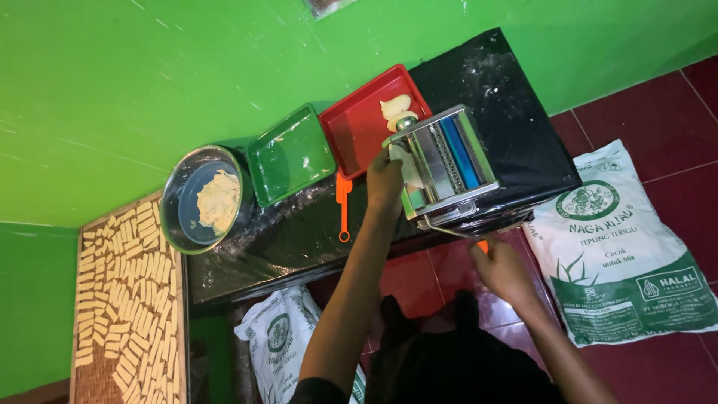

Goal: Preparing dough by rolling it into sheets, cutting it into small rectangular strips, and arranging them on a drying tray.

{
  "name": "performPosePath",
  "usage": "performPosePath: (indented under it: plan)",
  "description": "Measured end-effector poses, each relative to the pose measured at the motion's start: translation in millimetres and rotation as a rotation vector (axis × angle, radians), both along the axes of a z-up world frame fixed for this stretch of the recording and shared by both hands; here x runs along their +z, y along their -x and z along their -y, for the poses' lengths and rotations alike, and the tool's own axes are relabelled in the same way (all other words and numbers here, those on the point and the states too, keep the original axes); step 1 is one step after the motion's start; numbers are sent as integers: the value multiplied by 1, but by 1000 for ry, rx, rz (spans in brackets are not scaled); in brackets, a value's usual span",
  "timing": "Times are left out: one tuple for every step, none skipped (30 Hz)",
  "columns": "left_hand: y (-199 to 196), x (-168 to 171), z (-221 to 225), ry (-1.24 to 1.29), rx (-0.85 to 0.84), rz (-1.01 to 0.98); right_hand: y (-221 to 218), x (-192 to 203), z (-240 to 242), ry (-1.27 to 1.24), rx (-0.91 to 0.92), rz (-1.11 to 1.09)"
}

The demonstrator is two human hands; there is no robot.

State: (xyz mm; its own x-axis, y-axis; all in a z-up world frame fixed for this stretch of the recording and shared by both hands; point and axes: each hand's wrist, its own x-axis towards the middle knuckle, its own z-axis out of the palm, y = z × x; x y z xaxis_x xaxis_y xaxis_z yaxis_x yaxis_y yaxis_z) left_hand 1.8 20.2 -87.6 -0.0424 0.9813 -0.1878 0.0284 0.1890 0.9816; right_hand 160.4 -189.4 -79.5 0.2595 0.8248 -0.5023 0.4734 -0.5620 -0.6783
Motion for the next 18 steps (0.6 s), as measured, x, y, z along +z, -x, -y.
performPosePath:
  plan:
    - [-2,3,2,-1,-3,0,-9,-33,-1,-1,-3,0]
    - [-4,5,5,-22,5,-58,-19,-66,-1,12,6,61]
    - [-6,9,7,-44,16,-118,-27,-99,-3,25,18,121]
    - [-5,8,5,-46,15,-119,-23,-131,-9,23,18,120]
    - [-5,5,5,-27,35,-119,-17,-164,-12,9,31,61]
    - [-5,3,4,-8,54,-118,-11,-197,-15,-5,43,3]
    - [-5,0,3,-10,53,-119,1,-192,-13,-7,42,2]
    - [-5,-4,1,0,51,-128,14,-187,-12,2,29,-24]
    - [-4,-8,1,13,52,-139,28,-183,-9,13,19,-52]
    - [-3,-10,-2,13,55,-141,36,-200,-13,13,22,-55]
    - [-3,-13,-3,27,55,-141,44,-217,-16,38,68,-23]
    - [-3,-16,-5,40,56,-141,52,-235,-18,63,115,8]
    - [-2,-25,-11,41,54,-139,56,-217,-19,63,113,10]
    - [-1,-35,-17,68,58,-149,60,-200,-19,10,124,-19]
    - [-1,-45,-22,96,62,-158,65,-183,-18,-41,136,-49]
    - [0,-43,-21,98,61,-156,75,-192,-22,-40,136,-46]
    - [0,-41,-20,105,64,-193,84,-201,-26,54,185,-67]
    - [1,-38,-19,112,66,-230,94,-210,-30,149,235,-88]
